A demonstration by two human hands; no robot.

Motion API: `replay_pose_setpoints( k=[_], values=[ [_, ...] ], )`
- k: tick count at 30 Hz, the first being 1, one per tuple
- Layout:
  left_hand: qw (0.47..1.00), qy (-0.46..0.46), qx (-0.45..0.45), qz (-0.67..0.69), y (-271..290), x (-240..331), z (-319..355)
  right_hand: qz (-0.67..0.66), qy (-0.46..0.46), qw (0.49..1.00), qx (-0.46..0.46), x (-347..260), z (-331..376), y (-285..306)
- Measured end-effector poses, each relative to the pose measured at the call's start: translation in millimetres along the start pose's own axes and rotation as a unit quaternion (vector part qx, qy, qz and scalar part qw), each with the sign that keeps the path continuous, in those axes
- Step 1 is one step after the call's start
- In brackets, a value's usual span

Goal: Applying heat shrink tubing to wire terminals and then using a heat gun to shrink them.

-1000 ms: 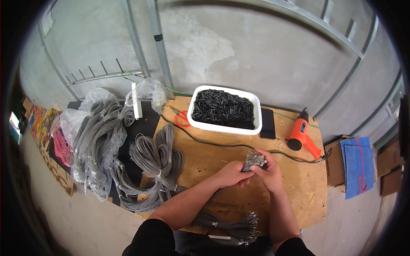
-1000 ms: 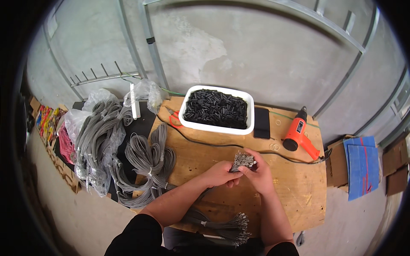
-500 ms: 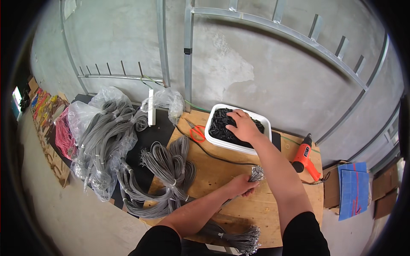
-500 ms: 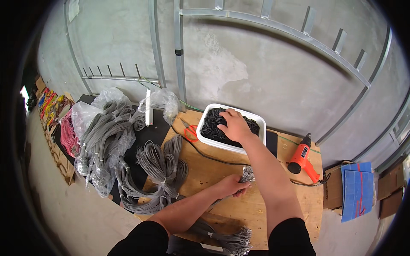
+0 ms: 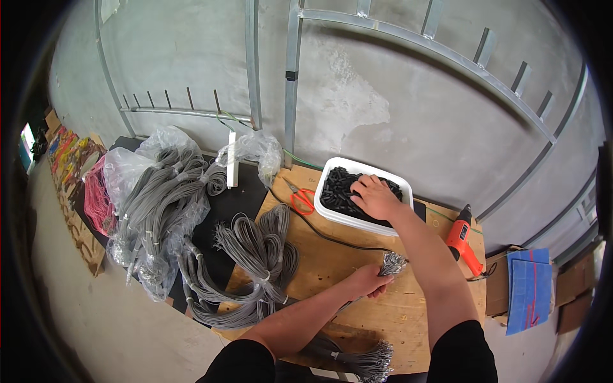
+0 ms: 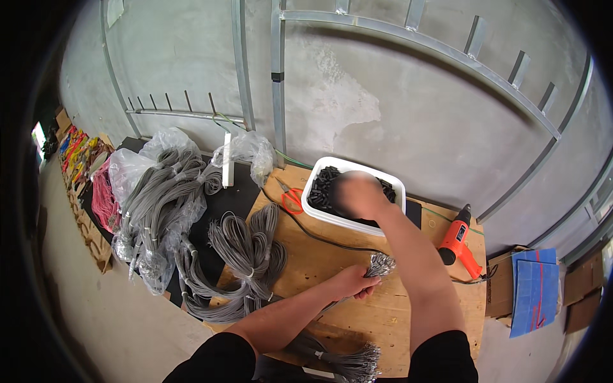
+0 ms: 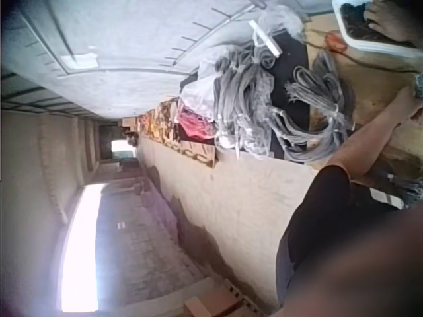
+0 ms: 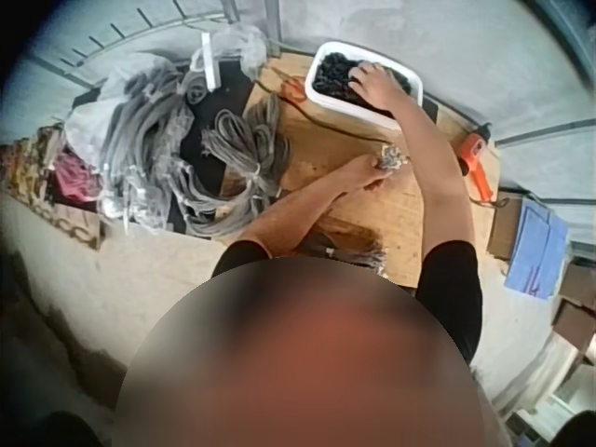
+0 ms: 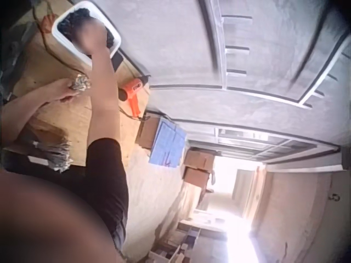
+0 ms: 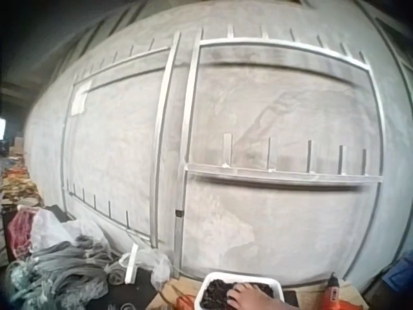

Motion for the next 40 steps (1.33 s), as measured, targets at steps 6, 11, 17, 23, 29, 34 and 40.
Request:
replay_pose_setpoints(
  k=[6,11,17,23,29,34,40],
  values=[
    [1.000,-0.001,0.003,0.003,0,-1,-1,0.005,-0.035,0.999,0.040,33,36,24],
    [1.000,-0.002,0.005,-0.010,-1,1,0,-0.012,-0.065,0.998,0.017,24,34,5],
    [1.000,0.003,0.005,-0.011,0,2,2,-0.031,-0.030,0.998,0.045,-2,10,-4],
    [1.000,-0.001,0.000,-0.013,-2,4,2,-0.056,-0.052,0.990,0.116,16,7,8],
    [1.000,0.000,-0.002,-0.013,-2,4,2,-0.153,-0.157,0.969,0.116,36,5,22],
    [1.000,-0.013,0.010,-0.009,0,2,1,-0.378,-0.309,0.864,0.121,47,11,18],
    [1.000,-0.023,0.006,-0.012,0,-2,-2,-0.636,-0.406,0.653,0.072,70,18,-8]
  ],
)
Point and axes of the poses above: each hand's wrist, its own z-axis away from the middle knuckle, its own y-axis out of the back of the hand, x = y × z, the point moved 5 cm from there along -z, towards the middle knuckle, and after that the axes turned 8 degrees about x, right-handed, at the moved point
